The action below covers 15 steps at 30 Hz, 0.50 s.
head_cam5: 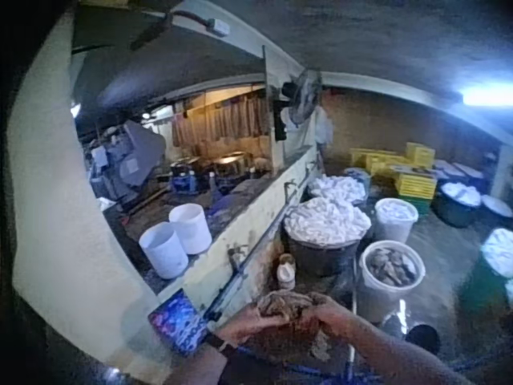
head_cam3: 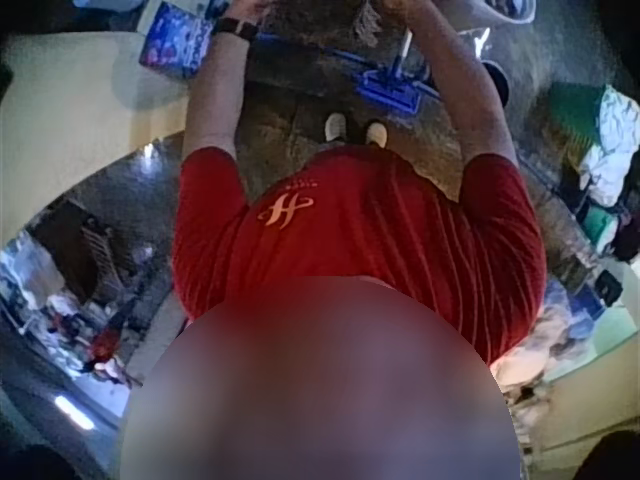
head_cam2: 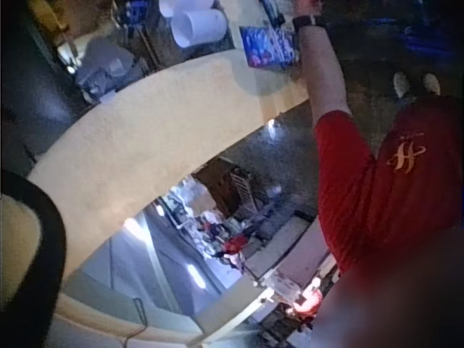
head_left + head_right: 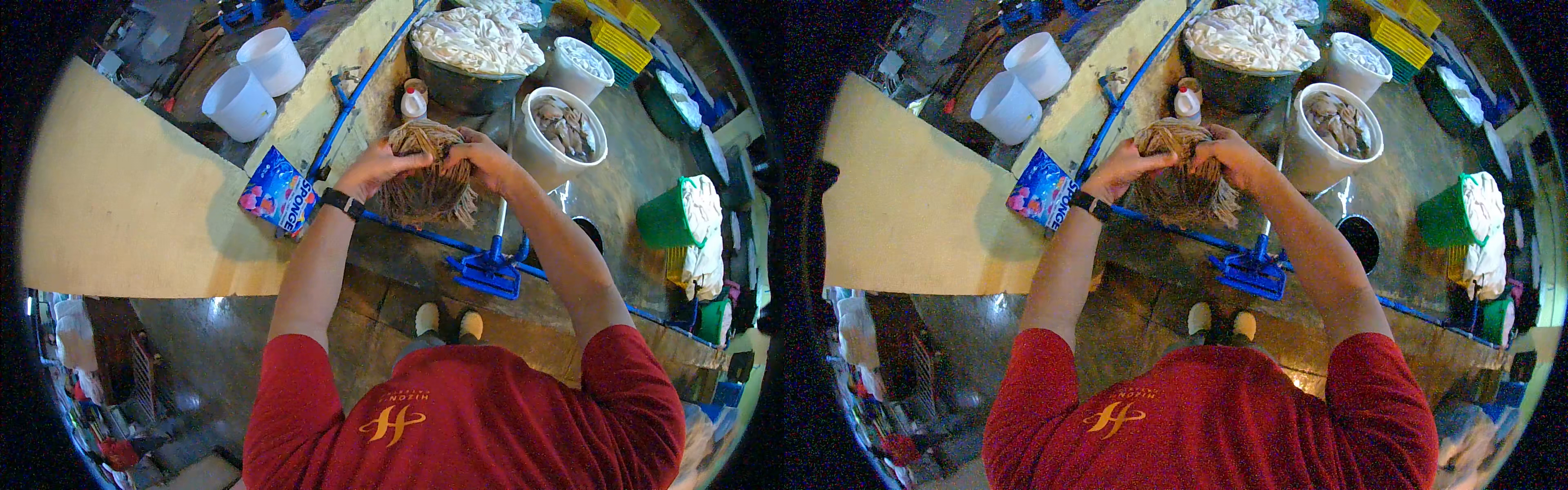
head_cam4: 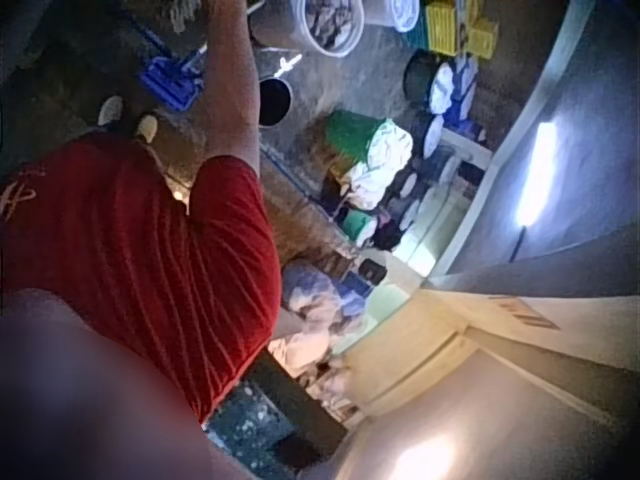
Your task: The person rinses a mop head under a faucet, attaches it to a mop handle, and secures it with a blue wringer. They then place the assembled mop against a wall and open a blue bin to remove a plastic bag.
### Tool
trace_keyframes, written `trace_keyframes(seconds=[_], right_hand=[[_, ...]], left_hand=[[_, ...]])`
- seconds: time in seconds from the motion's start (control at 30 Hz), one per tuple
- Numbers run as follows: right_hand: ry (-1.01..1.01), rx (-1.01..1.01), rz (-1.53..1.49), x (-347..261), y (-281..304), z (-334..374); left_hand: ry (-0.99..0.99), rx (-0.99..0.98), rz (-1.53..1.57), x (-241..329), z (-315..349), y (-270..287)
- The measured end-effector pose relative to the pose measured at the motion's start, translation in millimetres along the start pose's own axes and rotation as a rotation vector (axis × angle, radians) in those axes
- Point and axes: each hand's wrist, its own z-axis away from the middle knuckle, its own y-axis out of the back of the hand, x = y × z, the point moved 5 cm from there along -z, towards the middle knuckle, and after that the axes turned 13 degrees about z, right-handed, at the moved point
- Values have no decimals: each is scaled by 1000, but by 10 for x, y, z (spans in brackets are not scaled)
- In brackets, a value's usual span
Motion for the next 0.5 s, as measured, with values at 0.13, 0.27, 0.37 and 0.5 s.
trace_keyframes(seconds=[0.13, 0.27, 0.37, 0.5], right_hand=[[-67, -79, 28, -50, -54, 48], [-2, -57, 261, -110, -68, 18], [22, -28, 226, -114, -124, -17], [108, -34, 283, -156, -221, -44]], left_hand=[[-79, 43, -134, 4, 6, 47], [-105, 102, -165, -57, -29, 147], [-75, 181, -121, -82, -45, 174], [-138, 215, -158, 95, -26, 148]])
